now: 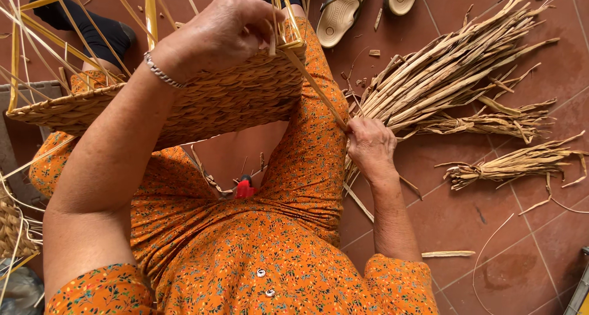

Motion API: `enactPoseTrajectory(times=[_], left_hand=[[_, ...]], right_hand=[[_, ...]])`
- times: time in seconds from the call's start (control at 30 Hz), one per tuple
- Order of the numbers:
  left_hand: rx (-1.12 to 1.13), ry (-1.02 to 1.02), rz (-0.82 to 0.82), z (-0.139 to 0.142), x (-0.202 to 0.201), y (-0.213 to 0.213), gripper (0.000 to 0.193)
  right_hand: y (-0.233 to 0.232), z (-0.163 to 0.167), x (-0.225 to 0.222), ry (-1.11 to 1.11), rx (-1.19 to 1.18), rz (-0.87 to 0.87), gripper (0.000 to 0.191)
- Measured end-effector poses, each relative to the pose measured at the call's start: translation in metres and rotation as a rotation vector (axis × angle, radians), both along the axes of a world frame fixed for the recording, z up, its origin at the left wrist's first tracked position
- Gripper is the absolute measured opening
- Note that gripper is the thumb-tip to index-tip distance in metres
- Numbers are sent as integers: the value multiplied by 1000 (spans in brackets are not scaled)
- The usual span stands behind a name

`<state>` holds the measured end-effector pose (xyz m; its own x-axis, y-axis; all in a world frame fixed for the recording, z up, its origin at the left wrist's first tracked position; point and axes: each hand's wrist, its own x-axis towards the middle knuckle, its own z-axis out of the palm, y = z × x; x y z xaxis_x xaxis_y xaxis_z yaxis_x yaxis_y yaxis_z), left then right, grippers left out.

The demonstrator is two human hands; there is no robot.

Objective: The person sits on the floor weaving dried seagrass strands around a bamboo frame basket. They tuck and weave strands into the woven side panel, trim excess strands with scissors, and pull strands tight to secure the weave.

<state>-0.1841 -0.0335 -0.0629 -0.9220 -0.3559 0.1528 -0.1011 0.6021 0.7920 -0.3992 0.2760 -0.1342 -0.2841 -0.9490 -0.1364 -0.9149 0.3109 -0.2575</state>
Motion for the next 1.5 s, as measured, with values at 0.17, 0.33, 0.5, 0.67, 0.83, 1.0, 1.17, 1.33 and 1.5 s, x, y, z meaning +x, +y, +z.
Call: enactPoseTrajectory(times=[0.17, 0.33, 0.5, 0.67, 0.83, 1.0, 1.17, 1.33, 1.5], left_hand=[[3, -98, 93, 13, 10, 17, 47], [-27, -71, 242, 1, 1, 28, 40], [-109, -51, 189, -2, 11, 26, 34], [-186, -11, 209, 0, 17, 27, 22], [-160, 13, 245, 0, 18, 26, 24], [-222, 38, 252, 2, 19, 28, 27], [-61, -65, 229, 4, 11, 28, 20], [208, -69, 429, 4, 1, 26, 24], [157, 67, 422, 2, -4, 28, 13]], right_hand=[[-7, 13, -8, 25, 316, -46, 18], [-46, 31, 9, -361, -387, 72, 34], [-107, 23, 50, -743, -599, -56, 25], [-121, 22, 61, -840, -619, -157, 20], [-122, 20, 45, -1003, -506, -159, 15], [-114, 12, 25, -1377, -522, -53, 12], [-103, 11, 32, -1163, -518, -76, 15], [-115, 24, 41, -881, -530, -90, 27], [-129, 32, 37, -496, -581, -64, 33]])
